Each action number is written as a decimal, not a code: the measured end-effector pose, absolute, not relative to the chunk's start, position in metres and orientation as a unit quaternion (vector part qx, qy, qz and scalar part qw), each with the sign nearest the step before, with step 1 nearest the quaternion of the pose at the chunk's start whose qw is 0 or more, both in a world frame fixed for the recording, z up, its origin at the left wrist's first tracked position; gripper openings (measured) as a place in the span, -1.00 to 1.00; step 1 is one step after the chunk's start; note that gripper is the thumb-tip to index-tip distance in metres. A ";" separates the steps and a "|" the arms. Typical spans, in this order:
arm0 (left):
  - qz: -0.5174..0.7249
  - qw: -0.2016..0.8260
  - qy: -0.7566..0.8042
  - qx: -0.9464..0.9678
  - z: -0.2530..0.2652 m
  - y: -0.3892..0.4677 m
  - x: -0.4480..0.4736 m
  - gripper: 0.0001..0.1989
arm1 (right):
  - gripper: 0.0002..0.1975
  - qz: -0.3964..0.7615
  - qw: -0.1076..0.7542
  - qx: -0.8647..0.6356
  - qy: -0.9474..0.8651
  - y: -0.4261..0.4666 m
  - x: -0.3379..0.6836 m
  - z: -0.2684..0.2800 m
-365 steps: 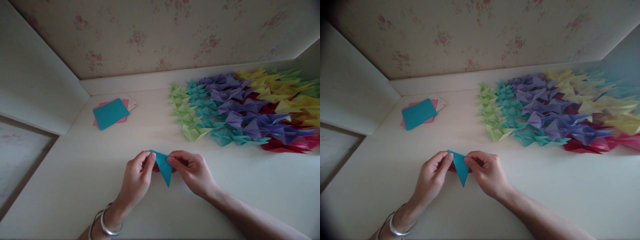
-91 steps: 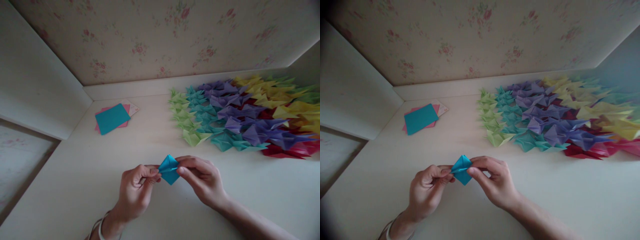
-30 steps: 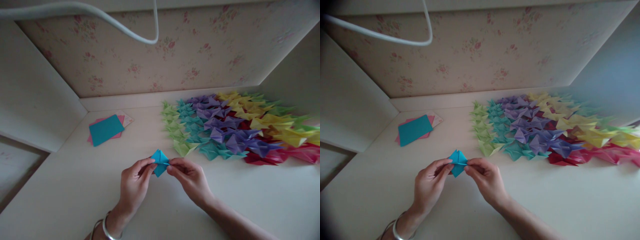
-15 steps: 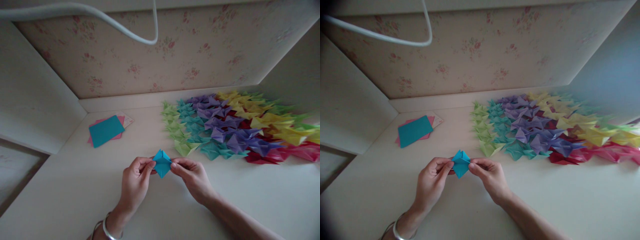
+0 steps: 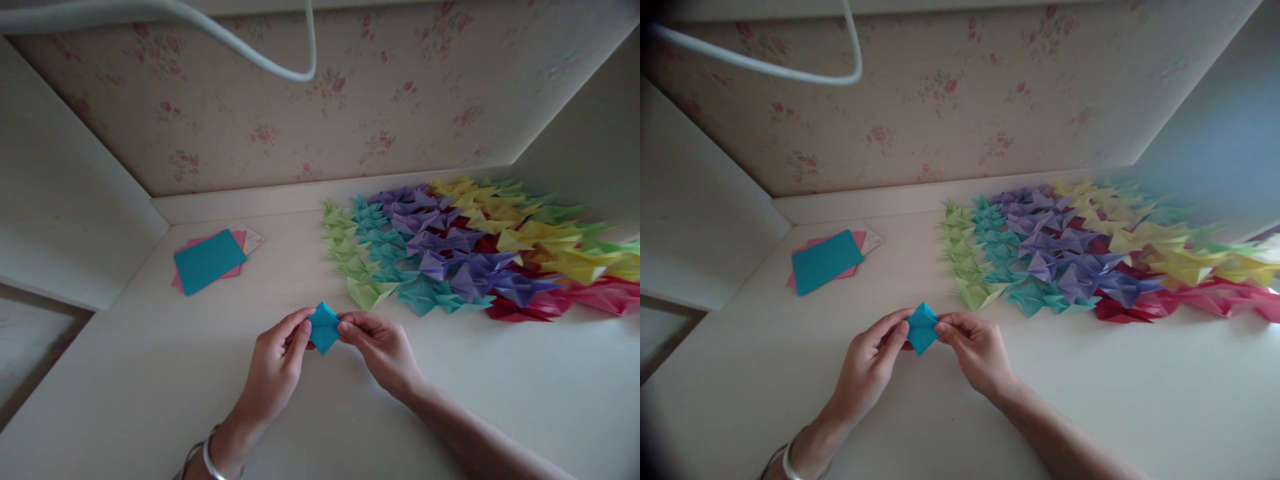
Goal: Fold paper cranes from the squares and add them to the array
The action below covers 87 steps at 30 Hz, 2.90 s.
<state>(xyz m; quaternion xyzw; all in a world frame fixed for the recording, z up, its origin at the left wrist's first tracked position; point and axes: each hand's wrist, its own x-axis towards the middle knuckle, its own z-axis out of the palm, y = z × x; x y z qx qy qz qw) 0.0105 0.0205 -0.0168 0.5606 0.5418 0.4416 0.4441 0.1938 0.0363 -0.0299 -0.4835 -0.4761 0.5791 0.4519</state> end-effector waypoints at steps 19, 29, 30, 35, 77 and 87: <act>0.483 0.358 0.551 0.579 -0.027 0.018 0.010 -0.87 | -0.77 0.632 0.479 -0.452 -0.408 0.037 0.190 -0.037; 0.459 0.366 0.572 0.573 -0.026 0.017 0.009 -0.88 | -0.80 0.619 0.429 -0.463 -0.467 0.039 0.192 -0.024; 0.459 0.367 0.572 0.572 -0.025 0.017 0.009 -0.87 | -0.79 0.615 0.426 -0.461 -0.478 0.040 0.192 -0.024; 0.452 0.368 0.576 0.573 -0.024 0.018 0.010 -0.87 | -0.75 0.598 0.409 -0.453 -0.520 0.040 0.191 -0.028; 0.429 0.581 0.517 0.458 -0.019 0.021 0.019 -0.67 | -0.67 0.641 0.447 -0.454 -0.428 0.034 0.191 -0.027; 0.392 0.499 0.566 0.527 -0.018 0.015 0.017 -0.66 | -0.70 0.635 0.430 -0.449 -0.458 0.034 0.191 -0.034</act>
